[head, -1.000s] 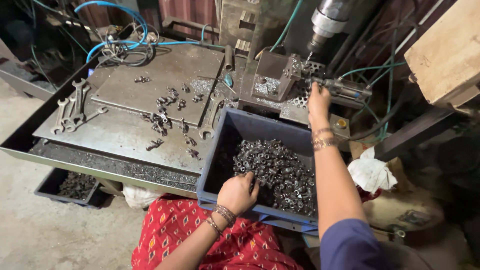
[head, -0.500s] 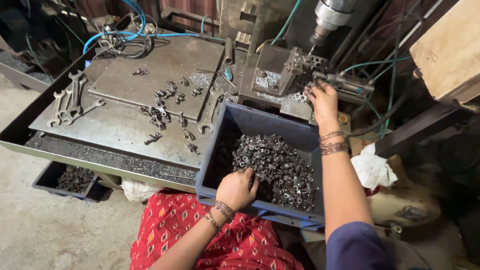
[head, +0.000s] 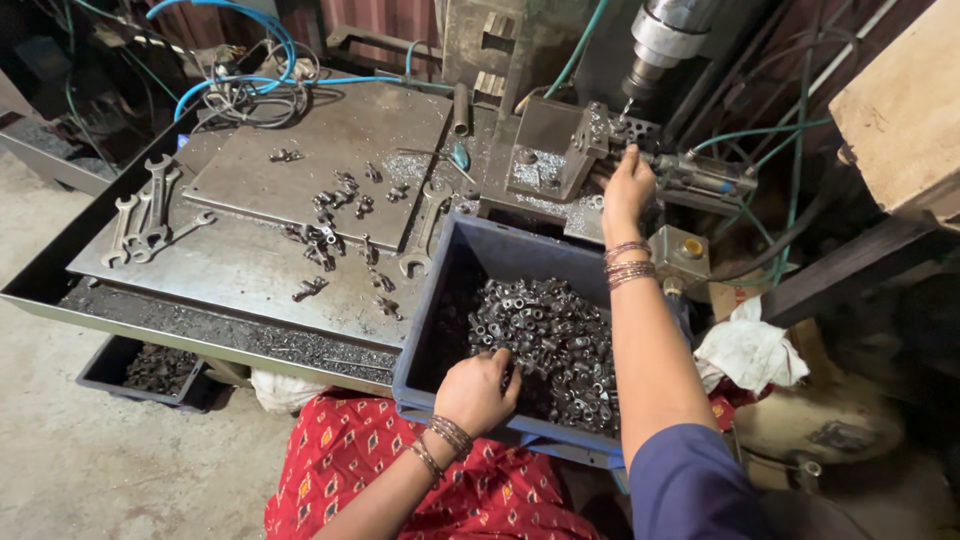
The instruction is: The person sorts small metal parts from a blue bin, picking them up by hand and placing them into a jig on a drill press. The person repeatedly picks parts, positions them in the jig, and returns to the bin for more.
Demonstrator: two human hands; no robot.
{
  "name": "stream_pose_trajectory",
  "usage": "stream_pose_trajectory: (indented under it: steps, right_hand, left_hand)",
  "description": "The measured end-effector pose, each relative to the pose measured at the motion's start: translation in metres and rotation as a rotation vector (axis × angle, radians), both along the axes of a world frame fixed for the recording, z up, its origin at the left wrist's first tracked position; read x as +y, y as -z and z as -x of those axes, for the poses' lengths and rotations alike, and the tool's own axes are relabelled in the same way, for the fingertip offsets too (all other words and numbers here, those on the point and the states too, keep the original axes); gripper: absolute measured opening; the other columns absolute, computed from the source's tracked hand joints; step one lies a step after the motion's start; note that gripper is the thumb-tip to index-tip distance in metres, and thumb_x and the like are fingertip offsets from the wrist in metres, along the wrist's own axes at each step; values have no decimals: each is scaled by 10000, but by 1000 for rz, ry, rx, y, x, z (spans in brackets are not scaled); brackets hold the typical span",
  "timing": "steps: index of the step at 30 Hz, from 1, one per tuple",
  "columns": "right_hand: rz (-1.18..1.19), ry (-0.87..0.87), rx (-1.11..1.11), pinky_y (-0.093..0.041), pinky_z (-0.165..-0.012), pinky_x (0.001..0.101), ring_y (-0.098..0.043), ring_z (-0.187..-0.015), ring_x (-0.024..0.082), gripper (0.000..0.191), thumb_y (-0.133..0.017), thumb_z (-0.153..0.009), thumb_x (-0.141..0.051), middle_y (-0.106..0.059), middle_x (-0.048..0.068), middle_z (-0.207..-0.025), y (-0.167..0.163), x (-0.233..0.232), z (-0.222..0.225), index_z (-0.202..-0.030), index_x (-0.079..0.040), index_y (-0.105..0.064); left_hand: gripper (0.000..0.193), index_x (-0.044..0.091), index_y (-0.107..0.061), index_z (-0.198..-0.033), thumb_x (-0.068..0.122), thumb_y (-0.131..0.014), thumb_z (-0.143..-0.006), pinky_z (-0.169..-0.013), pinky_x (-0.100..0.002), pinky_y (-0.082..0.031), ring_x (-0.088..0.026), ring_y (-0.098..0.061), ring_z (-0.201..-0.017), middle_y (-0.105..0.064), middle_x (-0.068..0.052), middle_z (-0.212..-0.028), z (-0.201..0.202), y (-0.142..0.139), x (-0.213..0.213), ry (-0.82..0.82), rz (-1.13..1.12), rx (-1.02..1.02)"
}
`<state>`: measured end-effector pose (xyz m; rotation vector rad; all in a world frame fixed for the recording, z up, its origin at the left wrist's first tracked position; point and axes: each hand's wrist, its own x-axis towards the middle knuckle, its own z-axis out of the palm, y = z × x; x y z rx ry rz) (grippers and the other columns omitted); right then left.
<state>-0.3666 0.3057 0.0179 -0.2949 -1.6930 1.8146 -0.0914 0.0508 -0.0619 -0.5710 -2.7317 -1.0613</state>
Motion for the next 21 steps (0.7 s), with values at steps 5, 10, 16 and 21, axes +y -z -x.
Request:
stream_pose_trajectory:
  steps: [5, 10, 16, 21]
  right_hand:
    - [-43, -172, -45, -604, -624, 269, -713, -724, 124, 412, -572, -1060, -328, -722, 84, -1107, -3, 20, -46, -1329, -16, -590]
    - [-798, 342, 106, -581, -773, 377, -697, -927, 252, 405, -657, -967, -46, -636, 175, -1249, 10, 48, -131, -1364, -4, -587]
    - [-1254, 459, -184, -485, -994, 518, -558, -1184, 396, 270, -646, -895, 26, -581, 187, -1291, 12, 75, -183, -1108, -86, -768]
    - [-1314, 409, -192, -486, -970, 518, -527, -1175, 415, 325, -644, -800, 27, -584, 190, -1293, 10, 80, -180, -1080, -80, -772]
  left_hand:
    - [268, 38, -630, -872, 301, -640, -919, -655, -513, -566, -414, -688, -712, -702, -206, -801, 1, 0, 1, -4, -11, 12]
    - [265, 36, -623, -864, 295, -631, -923, -649, -515, -564, -409, -691, -712, -708, -201, -816, 3, -1, 2, -1, -28, 11]
    - [254, 42, -627, -886, 293, -627, -923, -649, -504, -569, -397, -696, -724, -709, -199, -824, 6, -1, 3, 6, 2, 30]
    - [267, 40, -624, -890, 305, -629, -921, -642, -503, -567, -399, -693, -716, -708, -199, -828, 7, 2, 2, -4, -11, 56]
